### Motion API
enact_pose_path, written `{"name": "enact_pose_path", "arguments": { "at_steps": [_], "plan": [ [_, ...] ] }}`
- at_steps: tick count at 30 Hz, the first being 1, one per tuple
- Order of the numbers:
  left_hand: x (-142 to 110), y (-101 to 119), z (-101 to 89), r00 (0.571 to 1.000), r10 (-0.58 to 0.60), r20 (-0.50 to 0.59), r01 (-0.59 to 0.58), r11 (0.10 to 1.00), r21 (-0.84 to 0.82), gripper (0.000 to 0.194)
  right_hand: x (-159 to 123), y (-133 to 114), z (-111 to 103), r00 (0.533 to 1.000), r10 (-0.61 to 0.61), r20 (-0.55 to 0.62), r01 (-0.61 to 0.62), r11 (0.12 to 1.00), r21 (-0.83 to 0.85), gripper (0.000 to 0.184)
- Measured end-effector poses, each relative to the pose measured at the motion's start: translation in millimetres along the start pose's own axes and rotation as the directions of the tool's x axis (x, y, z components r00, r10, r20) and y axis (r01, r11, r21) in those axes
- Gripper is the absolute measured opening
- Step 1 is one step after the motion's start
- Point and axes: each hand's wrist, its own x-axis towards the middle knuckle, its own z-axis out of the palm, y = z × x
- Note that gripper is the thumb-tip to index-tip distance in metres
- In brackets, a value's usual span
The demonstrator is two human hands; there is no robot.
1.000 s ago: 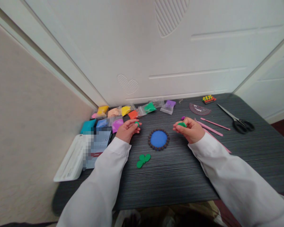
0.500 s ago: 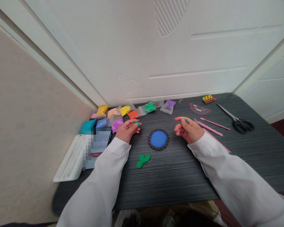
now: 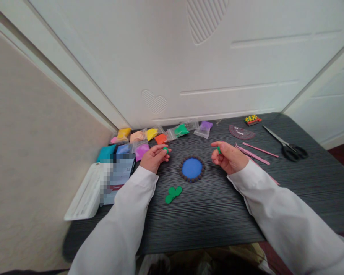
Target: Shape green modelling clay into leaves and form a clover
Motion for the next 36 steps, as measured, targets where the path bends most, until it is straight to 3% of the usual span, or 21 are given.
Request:
{"name": "enact_pose_path", "arguments": {
  "at_steps": [12, 17, 22, 28, 36],
  "plan": [
    [0.0, 0.3, 0.0, 1.0, -0.007, -0.001, 0.007, 1.0, 0.004, 0.033, 0.4, 0.1, -3.4, 0.999, -0.049, 0.002, 0.049, 0.998, -0.027, 0.035],
    [0.6, -0.3, 0.0, 1.0, -0.003, -0.002, 0.003, 1.0, 0.004, 0.033, 5.0, 2.8, -4.5, 0.996, -0.08, -0.044, 0.079, 0.997, -0.018, 0.022],
    [-0.5, 0.5, 0.9, 1.0, 0.002, 0.001, -0.002, 1.0, 0.01, 0.032, 3.8, 3.8, -4.4, 0.997, -0.036, -0.068, 0.035, 0.999, -0.027, 0.02],
    [-2.6, 0.6, 2.4, 1.0, 0.021, -0.005, -0.021, 1.0, 0.008, 0.031, 2.3, 4.5, -3.1, 0.999, 0.001, -0.048, -0.002, 1.0, -0.027, 0.031],
    [-0.5, -0.8, 1.7, 1.0, 0.018, -0.006, -0.018, 1.0, 0.006, 0.033, 1.0, 3.9, -2.8, 0.994, -0.059, -0.092, 0.055, 0.998, -0.04, 0.021]
  ]
}}
